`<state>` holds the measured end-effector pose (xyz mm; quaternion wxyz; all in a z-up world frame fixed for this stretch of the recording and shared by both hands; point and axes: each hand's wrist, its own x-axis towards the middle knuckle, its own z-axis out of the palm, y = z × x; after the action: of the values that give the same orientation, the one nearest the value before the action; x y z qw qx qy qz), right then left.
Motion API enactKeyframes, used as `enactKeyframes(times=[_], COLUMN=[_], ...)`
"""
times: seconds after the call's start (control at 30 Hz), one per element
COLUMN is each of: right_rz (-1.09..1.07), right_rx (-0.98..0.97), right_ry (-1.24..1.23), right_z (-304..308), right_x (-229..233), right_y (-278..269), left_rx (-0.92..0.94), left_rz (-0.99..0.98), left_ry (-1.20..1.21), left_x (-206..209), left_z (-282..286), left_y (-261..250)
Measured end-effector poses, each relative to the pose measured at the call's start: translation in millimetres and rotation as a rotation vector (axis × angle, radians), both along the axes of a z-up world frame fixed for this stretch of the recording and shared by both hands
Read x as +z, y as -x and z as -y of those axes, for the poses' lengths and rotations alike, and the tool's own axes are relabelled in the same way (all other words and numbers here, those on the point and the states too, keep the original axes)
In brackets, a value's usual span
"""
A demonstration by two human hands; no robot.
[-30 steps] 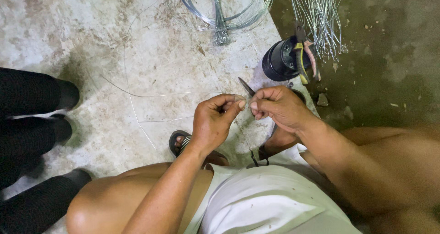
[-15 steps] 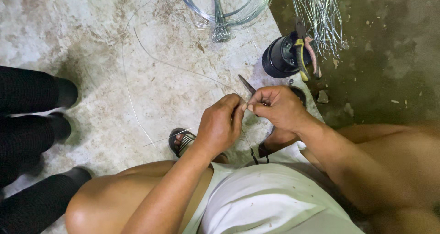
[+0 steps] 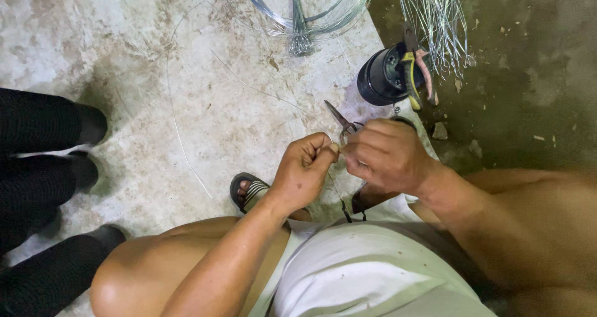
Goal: The person sits on the floor and repeatedly cuts short lengths of thin metal wire using pliers. They then use scissors to bend and shape the cut wire pieces into small loops or hooks.
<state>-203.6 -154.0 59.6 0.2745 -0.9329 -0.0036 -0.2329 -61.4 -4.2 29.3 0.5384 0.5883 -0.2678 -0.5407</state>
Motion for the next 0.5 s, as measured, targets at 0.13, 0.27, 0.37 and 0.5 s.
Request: enactKeyframes(times=[0.13, 0.27, 0.37, 0.5], right_rz=[0.027, -0.203, -0.27, -0.333], right_rx=[-0.014, -0.044, 0.015, 0.009], right_ry=[0.014, -1.061, -1.636, -1.916], right_z=[-1, -4, -2, -4], right_x=[3, -15, -36, -53], right_y=[4, 13, 21, 31], left_rx=[0.036, 0.039, 0.007, -0.052], left_rz=[-0.008, 0.554, 0.768, 0.838], left_ry=[0.041, 0.218, 0.395, 0.475], left_x=[8, 29, 41, 47], left_z=[-2, -4, -2, 0], left_y=[3, -2, -8, -12])
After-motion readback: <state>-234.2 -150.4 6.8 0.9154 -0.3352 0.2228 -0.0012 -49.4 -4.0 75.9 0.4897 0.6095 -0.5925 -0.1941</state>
